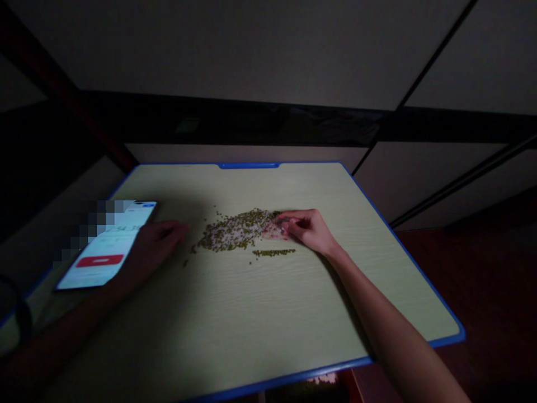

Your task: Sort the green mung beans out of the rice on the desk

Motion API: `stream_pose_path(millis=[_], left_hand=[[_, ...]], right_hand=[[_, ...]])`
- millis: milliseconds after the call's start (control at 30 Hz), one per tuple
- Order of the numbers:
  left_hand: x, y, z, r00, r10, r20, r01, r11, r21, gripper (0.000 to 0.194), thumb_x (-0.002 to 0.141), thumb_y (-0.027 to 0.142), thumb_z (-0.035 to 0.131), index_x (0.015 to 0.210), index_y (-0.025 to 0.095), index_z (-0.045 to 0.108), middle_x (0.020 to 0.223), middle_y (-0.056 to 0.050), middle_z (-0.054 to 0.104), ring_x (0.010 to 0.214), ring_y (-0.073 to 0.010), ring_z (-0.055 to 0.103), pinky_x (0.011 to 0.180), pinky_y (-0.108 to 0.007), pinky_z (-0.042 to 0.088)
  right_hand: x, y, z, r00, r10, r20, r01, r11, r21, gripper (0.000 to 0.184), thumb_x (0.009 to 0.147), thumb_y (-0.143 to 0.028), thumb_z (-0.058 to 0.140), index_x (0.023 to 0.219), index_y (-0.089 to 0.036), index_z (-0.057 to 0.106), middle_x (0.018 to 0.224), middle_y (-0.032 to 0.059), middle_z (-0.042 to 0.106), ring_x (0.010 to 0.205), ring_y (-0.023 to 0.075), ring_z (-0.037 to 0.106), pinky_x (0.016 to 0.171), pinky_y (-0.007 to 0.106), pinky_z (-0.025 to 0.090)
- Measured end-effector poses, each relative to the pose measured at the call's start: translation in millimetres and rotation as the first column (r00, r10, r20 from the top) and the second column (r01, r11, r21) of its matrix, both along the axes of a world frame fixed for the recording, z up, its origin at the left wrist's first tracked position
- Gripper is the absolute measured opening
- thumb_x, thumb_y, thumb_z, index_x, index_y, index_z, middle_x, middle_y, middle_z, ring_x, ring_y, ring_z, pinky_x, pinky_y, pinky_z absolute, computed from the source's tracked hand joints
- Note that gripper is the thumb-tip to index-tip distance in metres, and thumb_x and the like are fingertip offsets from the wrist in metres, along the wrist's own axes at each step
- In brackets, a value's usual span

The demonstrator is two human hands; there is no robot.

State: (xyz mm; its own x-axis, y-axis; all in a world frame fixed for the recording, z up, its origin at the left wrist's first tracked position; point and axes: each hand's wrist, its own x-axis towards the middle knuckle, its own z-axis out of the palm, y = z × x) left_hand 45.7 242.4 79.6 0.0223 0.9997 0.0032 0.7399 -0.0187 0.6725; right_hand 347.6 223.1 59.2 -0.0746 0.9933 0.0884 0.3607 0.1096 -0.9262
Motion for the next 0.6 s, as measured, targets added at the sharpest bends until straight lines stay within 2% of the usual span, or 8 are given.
stream_pose_path(millis=[100, 400, 600], left_hand=[[0, 0, 0.5, 1.000, -0.001, 0.001, 0.001, 1.000, -0.003, 0.032, 0.073, 0.039, 0.043, 0.049, 0.019, 0.039, 0.046, 0.005, 0.035, 0.048, -0.0113, 0.036, 0.050, -0.026, 0.025], [-1, 0, -0.2, 1.000, 0.010, -0.002, -0.010, 1.000, 0.003, 0.032, 0.073, 0.041, 0.042, 0.050, 0.019, 0.041, 0.045, 0.005, 0.034, 0.050, -0.0115, 0.036, 0.051, -0.025, 0.025], [0, 0, 1.1, 1.000, 0.007, -0.010, -0.007, 1.000, -0.003, 0.031, 0.074, 0.039, 0.043, 0.050, 0.018, 0.043, 0.046, 0.005, 0.036, 0.050, -0.0111, 0.037, 0.051, -0.025, 0.025]], right_hand=[[-1, -1, 0.2, 1.000, -0.007, 0.001, 0.007, 1.000, -0.011, 0.032, 0.071, -0.031, 0.062, 0.092, -0.009, 0.072, 0.060, 0.0036, 0.063, 0.047, 0.0081, 0.044, 0.044, 0.022, 0.033], [-4, -4, 0.4, 0.997, 0.081, -0.014, -0.081, 0.996, -0.029, 0.032, 0.070, -0.031, 0.062, 0.093, -0.010, 0.071, 0.059, 0.0025, 0.061, 0.049, 0.0090, 0.046, 0.045, 0.022, 0.035], [-11, -5, 6.6, 0.996, 0.078, 0.036, -0.078, 0.997, 0.017, 0.031, 0.070, -0.030, 0.060, 0.089, -0.009, 0.072, 0.056, 0.0016, 0.059, 0.045, 0.0068, 0.039, 0.041, 0.021, 0.030]])
